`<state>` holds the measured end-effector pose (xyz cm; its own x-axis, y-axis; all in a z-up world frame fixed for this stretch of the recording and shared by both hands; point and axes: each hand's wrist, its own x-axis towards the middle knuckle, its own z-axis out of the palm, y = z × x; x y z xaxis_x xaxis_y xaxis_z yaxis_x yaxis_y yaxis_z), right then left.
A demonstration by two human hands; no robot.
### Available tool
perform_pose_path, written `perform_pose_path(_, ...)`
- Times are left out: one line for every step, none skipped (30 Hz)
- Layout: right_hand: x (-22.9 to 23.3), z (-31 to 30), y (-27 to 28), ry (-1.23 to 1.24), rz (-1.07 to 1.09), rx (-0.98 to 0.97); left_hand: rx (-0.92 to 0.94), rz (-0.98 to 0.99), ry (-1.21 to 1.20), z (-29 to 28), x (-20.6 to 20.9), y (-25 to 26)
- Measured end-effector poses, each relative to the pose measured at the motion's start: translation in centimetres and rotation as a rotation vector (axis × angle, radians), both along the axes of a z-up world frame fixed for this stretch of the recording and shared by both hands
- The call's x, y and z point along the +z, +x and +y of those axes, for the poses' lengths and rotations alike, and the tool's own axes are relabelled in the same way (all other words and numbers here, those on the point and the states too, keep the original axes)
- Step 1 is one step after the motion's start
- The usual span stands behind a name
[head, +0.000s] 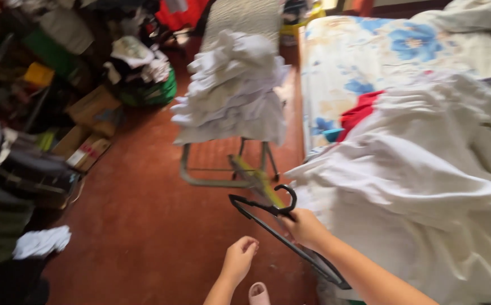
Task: The person repeatedly picks up shirts from a pile on a bed, places them onto hangers, and then sets the hangers onto a metal drying rack. The process is repeated for multiple shirts of various colors.
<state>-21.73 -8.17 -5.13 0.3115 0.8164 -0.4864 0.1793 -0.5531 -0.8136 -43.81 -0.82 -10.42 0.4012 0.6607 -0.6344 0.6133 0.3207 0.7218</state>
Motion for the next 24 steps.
perform_pose_path(-0.7, 1.6, -1.5, -0.017, -0.035, 0.002, 0.001, -0.027, 0.074, 0.5, -2.0, -2.2)
perform_pose_path(-1.3, 3.2, -3.0, -0.033, -0.071, 0.004, 0.002, -0.053, 0.148, 0.9, -3.9, -4.3)
perform_pose_path(-4.7, 4.9, -3.3, -0.032, -0.066, 0.021, 0.019, -0.046, 0.149, 1.2, -3.5, -6.3)
perform_pose_path(-8.0, 6.6, -3.7, -0.054, -0.175, 0.014, -0.006, -0.023, 0.169, 1.3, -3.1, -8.3)
perform_pose_path(-11.3, 8.4, -3.9, -0.073, -0.286, 0.004, -0.034, -0.001, 0.191, 1.6, -2.7, -10.0)
perform_pose_path(-13.5, 9.8, -3.5, -0.068, -0.283, 0.018, -0.019, 0.004, 0.193, 1.8, -2.1, -12.0)
perform_pose_path(-15.7, 11.1, -2.9, -0.016, -0.387, 0.016, -0.013, 0.057, 0.174, 2.0, -1.6, -13.7)
perform_pose_path(-17.9, 12.5, -2.3, 0.037, -0.491, 0.012, -0.006, 0.109, 0.155, 2.1, -1.1, -15.4)
perform_pose_path(-15.4, 13.1, -2.9, 0.042, -0.489, 0.023, 0.005, 0.111, 0.156, 2.3, -2.9, -17.5)
perform_pose_path(-13.0, 13.7, -3.4, -0.111, -0.437, 0.023, 0.007, 0.150, 0.202, 2.4, -4.6, -19.5)
perform_pose_path(-10.6, 14.1, -3.7, -0.265, -0.386, 0.020, 0.007, 0.188, 0.246, 2.4, -6.4, -21.4)
perform_pose_path(-10.4, 14.4, -3.8, -0.263, -0.386, 0.028, 0.015, 0.190, 0.246, 2.7, -6.8, -22.7)
perform_pose_path(-10.3, 14.6, -3.7, -0.275, -0.406, 0.039, -0.080, 0.306, 0.230, 2.9, -7.2, -23.8)
perform_pose_path(-10.2, 14.8, -3.5, -0.288, -0.426, 0.051, -0.175, 0.422, 0.212, 3.1, -7.7, -24.9)
perform_pose_path(-10.7, 14.6, -3.5, -0.290, -0.426, 0.054, -0.173, 0.423, 0.209, 3.3, -7.1, -24.8)
perform_pose_path(-11.1, 14.4, -3.4, -0.367, -0.403, 0.059, -0.197, 0.428, 0.195, 3.5, -6.6, -24.6)
perform_pose_path(-11.7, 13.7, -3.3, -0.449, -0.375, 0.060, -0.227, 0.436, 0.178, 3.5, -5.9, -24.5)
perform_pose_path(-12.8, 13.1, -3.3, -0.456, -0.371, 0.060, -0.231, 0.439, 0.170, 3.4, -4.9, -23.6)
perform_pose_path(-13.8, 12.5, -3.1, -0.428, -0.401, 0.058, -0.223, 0.374, 0.188, 3.5, -3.7, -22.6)
perform_pose_path(-14.7, 11.9, -2.8, -0.400, -0.432, 0.056, -0.215, 0.310, 0.206, 3.5, -2.5, -21.5)
perform_pose_path(-15.4, 11.1, -2.6, -0.404, -0.434, 0.048, -0.223, 0.305, 0.205, 3.7, -1.3, -20.0)
perform_pose_path(-16.1, 10.2, -2.2, -0.391, -0.416, 0.015, -0.262, 0.256, 0.197, 3.8, -0.1, -18.3)
perform_pose_path(-16.7, 9.5, -1.6, -0.373, -0.400, -0.021, -0.303, 0.204, 0.194, 4.0, 1.1, -16.4)
perform_pose_path(-17.4, 9.1, -0.3, -0.373, -0.404, -0.033, -0.313, 0.198, 0.198, 4.4, 0.9, -14.6)
